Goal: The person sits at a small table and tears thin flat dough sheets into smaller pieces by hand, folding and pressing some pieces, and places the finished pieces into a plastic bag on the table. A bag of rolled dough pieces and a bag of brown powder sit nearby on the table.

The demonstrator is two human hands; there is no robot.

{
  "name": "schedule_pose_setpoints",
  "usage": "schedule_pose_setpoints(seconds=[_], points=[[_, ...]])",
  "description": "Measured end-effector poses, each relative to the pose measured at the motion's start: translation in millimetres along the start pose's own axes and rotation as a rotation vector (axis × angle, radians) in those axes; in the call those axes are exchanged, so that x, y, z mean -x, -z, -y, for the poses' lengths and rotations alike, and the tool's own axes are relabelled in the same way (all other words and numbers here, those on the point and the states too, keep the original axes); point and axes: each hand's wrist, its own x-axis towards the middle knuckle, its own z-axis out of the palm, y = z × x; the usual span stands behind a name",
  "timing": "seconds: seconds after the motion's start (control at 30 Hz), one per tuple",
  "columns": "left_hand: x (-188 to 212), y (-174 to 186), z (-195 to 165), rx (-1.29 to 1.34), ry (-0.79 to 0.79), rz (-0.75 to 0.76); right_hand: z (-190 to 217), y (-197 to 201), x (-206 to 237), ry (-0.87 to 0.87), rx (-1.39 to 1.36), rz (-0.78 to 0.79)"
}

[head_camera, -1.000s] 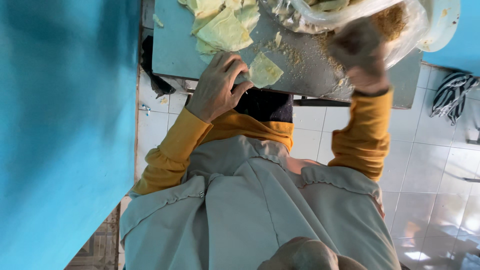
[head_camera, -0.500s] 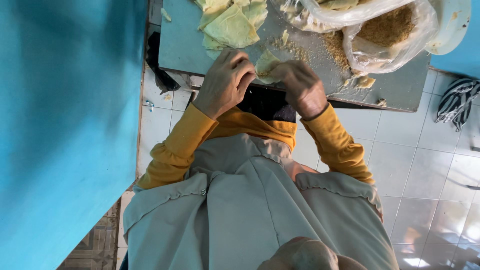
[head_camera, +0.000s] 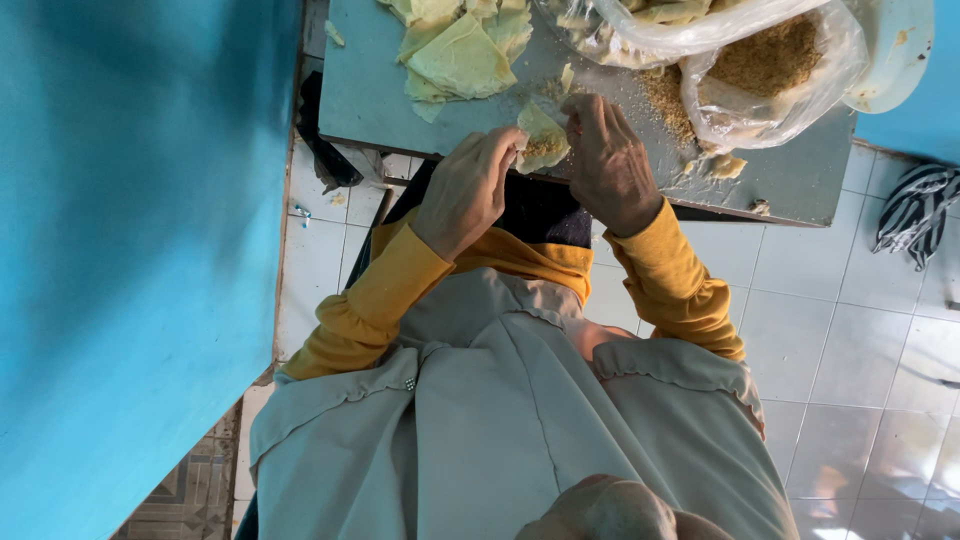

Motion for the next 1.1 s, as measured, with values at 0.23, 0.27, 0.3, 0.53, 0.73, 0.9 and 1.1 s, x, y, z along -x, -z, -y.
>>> schedule_pose_setpoints(seconds=[0.23,0.27,0.3,0.53,0.73,0.9,1.1], points=[[7.0,-3.0,-2.0,0.107,0.030,-0.033,-4.4,3.8,2.3,-0.056,-0.245,0.051],[7.0,-3.6,-1.7,0.105,0.027,-0.031,-5.0,3.4,2.6,-0.044,-0.256,0.048],[6.7,-4.3,-1.1,0.103,0.024,-0.029,-5.5,3.0,2.7,-0.034,-0.195,0.040],[8.8,-8.6,0.0,0.016,0.014,0.079,-2.5,-0.5,2.4,-0.051,-0.023,0.034],[10.2,-11.2,2.7,-0.142,-0.046,0.139,0.7,5.1,-0.2,-0.012,-0.080,0.047],[10.4,-14.3,7.7,-0.210,-0.107,0.090,3.0,6.3,2.2,-0.006,-0.226,0.061],[10.0,-16.2,11.6,-0.250,-0.141,0.074,3.0,2.7,8.4,-0.034,-0.316,0.065]])
